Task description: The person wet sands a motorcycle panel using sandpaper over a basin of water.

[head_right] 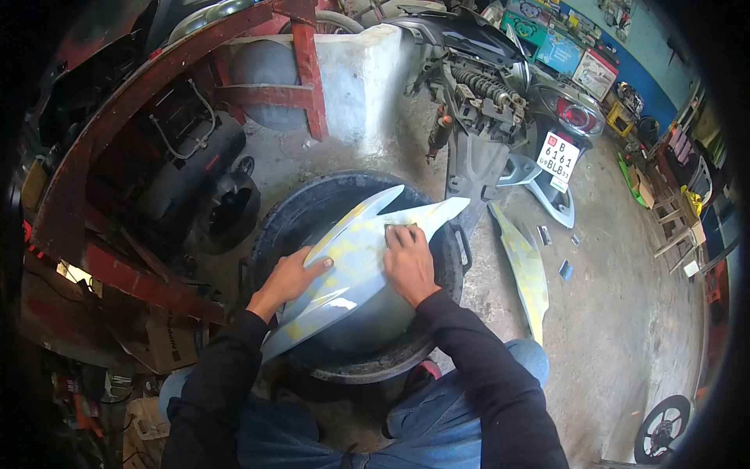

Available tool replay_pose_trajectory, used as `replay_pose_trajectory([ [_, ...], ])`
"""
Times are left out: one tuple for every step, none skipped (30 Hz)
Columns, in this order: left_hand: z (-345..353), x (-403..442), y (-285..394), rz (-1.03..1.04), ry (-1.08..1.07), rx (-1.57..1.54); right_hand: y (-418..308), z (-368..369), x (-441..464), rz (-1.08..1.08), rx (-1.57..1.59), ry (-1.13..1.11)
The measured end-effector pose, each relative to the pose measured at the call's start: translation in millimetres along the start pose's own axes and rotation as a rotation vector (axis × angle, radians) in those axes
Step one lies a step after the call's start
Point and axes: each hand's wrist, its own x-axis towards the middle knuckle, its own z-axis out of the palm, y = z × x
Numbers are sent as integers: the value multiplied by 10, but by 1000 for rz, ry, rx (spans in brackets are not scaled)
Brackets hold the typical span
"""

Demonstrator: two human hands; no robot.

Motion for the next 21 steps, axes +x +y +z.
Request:
replay_pose_trajectory([
  [-16,4,-3,1,3,2,-86,4,-51,-1,1,3],
  [-20,9,-6,-14,5,24,-231,16,-162,-66,83,-28],
  [-16,-3,13,-31,3,45,-335,-4,-225,-129,164,-64],
  [-19,10,41,-27,6,41,-355,-63,-209,-128,186,-53],
  [-23,3,55,-49,-2,46,-275,-39,-161,-128,186,-56],
  [-20,-13,60,-71,-10,52,-130,6,-55,-40,150,-31],
  [2,-20,34,-75,-11,52,-57,23,19,48,115,-7],
  [18,-22,0,-50,6,44,-72,42,23,21,54,6],
  [9,-7,-13,-20,27,36,-183,23,-7,20,57,11],
  [3,-8,-17,-19,29,38,-360,-26,-97,-44,123,-9],
  [7,-14,-21,-23,25,49,-451,-60,-154,-108,188,-31],
  [14,-2,-13,-25,23,57,-423,-46,-157,-94,208,-30],
  [20,-9,3,-25,20,56,-337,-28,-103,-92,207,-32],
  [18,-18,21,-11,32,44,-195,2,13,10,172,-16],
  [20,-36,25,0,43,32,-138,9,73,113,140,-2],
  [25,-58,16,-4,39,35,-179,25,58,94,72,23],
  [7,-48,28,-17,33,61,-270,27,4,93,71,27],
  [0,-43,40,-30,25,84,-443,-35,-107,12,115,-7],
  [2,-28,34,-26,26,82,-529,-74,-173,-69,158,-41],
  [9,5,17,-20,27,93,-487,-60,-176,-57,183,-42],
  [27,4,-12,-20,24,104,-387,-30,-124,-56,184,-45],
])
